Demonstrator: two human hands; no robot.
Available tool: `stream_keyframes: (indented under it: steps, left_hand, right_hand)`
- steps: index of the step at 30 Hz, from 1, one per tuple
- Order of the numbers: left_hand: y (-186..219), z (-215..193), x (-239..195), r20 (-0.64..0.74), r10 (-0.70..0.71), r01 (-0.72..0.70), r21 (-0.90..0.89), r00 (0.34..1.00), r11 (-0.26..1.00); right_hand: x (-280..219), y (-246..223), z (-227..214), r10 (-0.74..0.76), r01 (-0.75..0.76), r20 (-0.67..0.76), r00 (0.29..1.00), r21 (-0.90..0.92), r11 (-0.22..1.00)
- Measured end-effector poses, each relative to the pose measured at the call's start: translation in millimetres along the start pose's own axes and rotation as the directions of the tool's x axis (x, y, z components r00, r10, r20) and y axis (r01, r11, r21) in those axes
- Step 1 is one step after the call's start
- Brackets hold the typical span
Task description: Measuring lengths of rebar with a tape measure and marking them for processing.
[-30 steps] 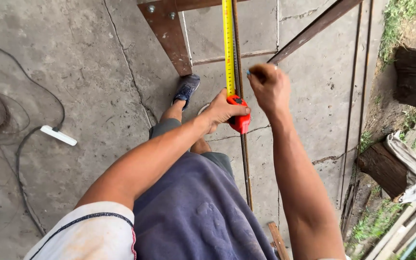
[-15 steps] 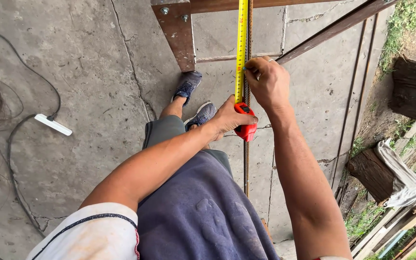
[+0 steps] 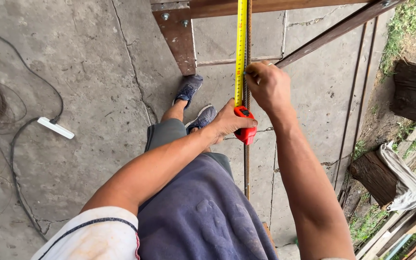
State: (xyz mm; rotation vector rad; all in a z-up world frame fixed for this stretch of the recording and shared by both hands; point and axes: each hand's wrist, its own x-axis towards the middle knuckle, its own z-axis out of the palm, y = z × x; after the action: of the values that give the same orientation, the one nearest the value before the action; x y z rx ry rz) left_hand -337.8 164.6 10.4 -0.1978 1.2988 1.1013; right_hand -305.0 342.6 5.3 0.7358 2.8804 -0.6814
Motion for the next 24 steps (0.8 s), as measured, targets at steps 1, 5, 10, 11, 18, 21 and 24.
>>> stream_keyframes:
  steps: [1,5,10,11,18,21,24]
  left_hand:
    - [1,0,0,-0.004,-0.009,0.009,0.006,1.0,1.0]
    - [-2,-1,1,-0.013,-0.015,0.016,0.006,1.0,1.0]
    - [-4,0,2,-0.017,-0.025,0.025,-0.011,1.0,1.0]
    - [-3,0,4,-0.012,-0.03,0.03,-0.01,0.999,1.0]
    - [-2,-4,4,-0.002,-0.039,0.039,0.01,0.999,0.999]
    - [-5,-2,2,0.008,-0.035,0.036,-0.035,0.999,0.999]
    - [-8,-3,15,-0.005,-0.061,0.061,0.057,0.998,0.997]
  right_hand:
    - [-1,5,1,0.027,-0.027,-0.006,1.0,0.005,1.0]
    - [-3,35,-4,0.051,-0.051,-0.001,0.999,-0.011,0.999]
    - [2,11,-1,0.024,-0.024,0.021,0.999,0.037,0.999]
    - [3,9,3,0.024,-0.026,0.033,0.999,0.054,0.998]
    - [-13,19,-14,0.04,-0.039,0.04,0.998,-0.022,0.999]
    - [-31,0,-25,0.058,-0.055,-0.029,0.998,0.104,0.993]
    - [-63,8,-29,0.174,-0.158,-0.096,0.98,0.155,0.975]
